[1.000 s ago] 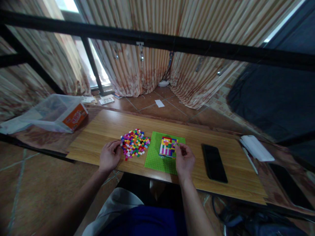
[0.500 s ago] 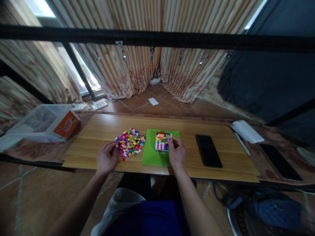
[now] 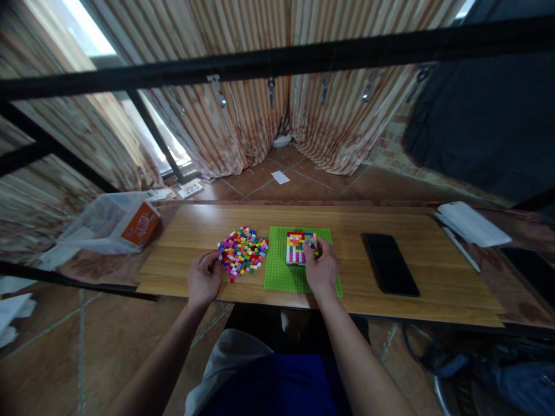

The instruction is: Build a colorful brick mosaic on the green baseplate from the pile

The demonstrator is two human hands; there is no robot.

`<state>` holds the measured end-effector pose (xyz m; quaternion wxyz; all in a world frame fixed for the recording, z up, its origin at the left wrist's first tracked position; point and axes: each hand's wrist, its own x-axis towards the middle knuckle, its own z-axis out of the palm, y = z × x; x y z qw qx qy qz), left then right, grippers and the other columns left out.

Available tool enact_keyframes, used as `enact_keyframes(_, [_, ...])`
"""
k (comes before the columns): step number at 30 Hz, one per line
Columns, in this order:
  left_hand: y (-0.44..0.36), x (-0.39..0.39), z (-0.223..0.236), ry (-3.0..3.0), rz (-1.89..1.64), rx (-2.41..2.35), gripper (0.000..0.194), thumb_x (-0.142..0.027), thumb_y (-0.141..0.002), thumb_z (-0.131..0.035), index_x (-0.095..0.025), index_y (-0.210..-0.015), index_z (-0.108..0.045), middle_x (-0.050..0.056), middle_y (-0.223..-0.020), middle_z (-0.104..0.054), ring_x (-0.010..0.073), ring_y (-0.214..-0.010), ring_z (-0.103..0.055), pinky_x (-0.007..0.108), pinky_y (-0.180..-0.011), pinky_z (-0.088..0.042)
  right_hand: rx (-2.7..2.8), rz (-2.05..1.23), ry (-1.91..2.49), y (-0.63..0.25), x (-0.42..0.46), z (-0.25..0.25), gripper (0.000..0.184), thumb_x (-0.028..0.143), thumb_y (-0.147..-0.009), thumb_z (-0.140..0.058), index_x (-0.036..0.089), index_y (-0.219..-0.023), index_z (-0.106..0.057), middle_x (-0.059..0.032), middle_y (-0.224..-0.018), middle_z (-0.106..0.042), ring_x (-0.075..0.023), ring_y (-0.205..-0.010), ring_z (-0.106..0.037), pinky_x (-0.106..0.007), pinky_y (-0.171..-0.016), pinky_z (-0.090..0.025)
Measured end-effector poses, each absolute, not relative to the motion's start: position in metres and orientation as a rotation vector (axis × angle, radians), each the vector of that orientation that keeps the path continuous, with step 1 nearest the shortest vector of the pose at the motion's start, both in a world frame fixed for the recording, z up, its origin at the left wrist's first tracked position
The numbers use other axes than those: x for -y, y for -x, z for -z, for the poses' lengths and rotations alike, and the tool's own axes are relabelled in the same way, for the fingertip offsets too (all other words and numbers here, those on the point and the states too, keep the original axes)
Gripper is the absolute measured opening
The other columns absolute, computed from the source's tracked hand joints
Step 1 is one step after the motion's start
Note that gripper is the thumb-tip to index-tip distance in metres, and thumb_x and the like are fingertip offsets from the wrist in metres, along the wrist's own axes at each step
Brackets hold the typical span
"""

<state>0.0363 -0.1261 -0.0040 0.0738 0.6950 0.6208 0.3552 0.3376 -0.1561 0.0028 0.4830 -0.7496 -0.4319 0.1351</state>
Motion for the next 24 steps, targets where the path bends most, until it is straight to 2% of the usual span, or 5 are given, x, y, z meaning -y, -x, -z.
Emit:
enact_keyframes(6, [-0.036,0.128,-0.003,-1.898,-1.127,-1.827,0.025,-0.021,-0.086,-0.049,-0.018,-0.097,-0.072,0.009,-0.102,-0.071,0.0234,-0.099,-0.065,0.040,-0.093,-0.051,1.031,-0.405,1.837,-0.340,0.157,0.000,0.066,0.066,-0.080,-0.055,0.013,-0.119,-0.064,-0.0187,-0.111,-0.069,-0.0306,-0.098,-0.064,-0.046,-0.088,-0.048])
enact_keyframes(10, [-0.033,0.122,-0.006,-1.842,-1.154,-1.814,0.025,-0.020,-0.086,-0.050,-0.017,-0.099,-0.071,0.009,-0.098,-0.071,0.0223,-0.095,-0.065,0.038,-0.089,-0.052,1.052,-0.477,1.771,-0.350,0.165,-0.004,0.062,0.065,-0.082,-0.054,0.015,-0.118,-0.064,-0.0162,-0.109,-0.071,-0.0271,-0.092,-0.067,-0.041,-0.083,-0.051])
enact_keyframes(14, [-0.029,0.104,-0.010,-1.897,-1.059,-1.858,0.030,-0.015,-0.083,-0.051,-0.018,-0.106,-0.070,0.010,-0.100,-0.069,0.0222,-0.095,-0.066,0.036,-0.088,-0.053,1.075,-0.325,1.824,-0.367,0.181,-0.009,0.057,0.062,-0.086,-0.049,0.015,-0.114,-0.066,-0.0152,-0.103,-0.071,-0.0241,-0.080,-0.066,-0.037,-0.072,-0.051])
enact_keyframes(17, [-0.028,0.091,-0.015,-1.996,-0.889,-1.841,0.035,-0.010,-0.082,-0.049,-0.019,-0.107,-0.071,0.010,-0.104,-0.069,0.0217,-0.097,-0.066,0.036,-0.091,-0.052,1.082,-0.242,1.890,-0.383,0.193,-0.006,0.053,0.059,-0.086,-0.048,0.015,-0.109,-0.068,-0.0149,-0.099,-0.072,-0.0253,-0.079,-0.067,-0.036,-0.070,-0.051])
enact_keyframes(24, [-0.027,0.077,-0.016,-2.143,-0.718,-1.726,0.035,-0.008,-0.083,-0.047,-0.019,-0.102,-0.073,0.009,-0.106,-0.070,0.0209,-0.098,-0.064,0.036,-0.094,-0.052,1.130,-0.111,1.947,-0.400,0.207,0.010,0.045,0.053,-0.089,-0.045,0.017,-0.098,-0.071,-0.0125,-0.096,-0.072,-0.0267,-0.086,-0.067,-0.038,-0.078,-0.051])
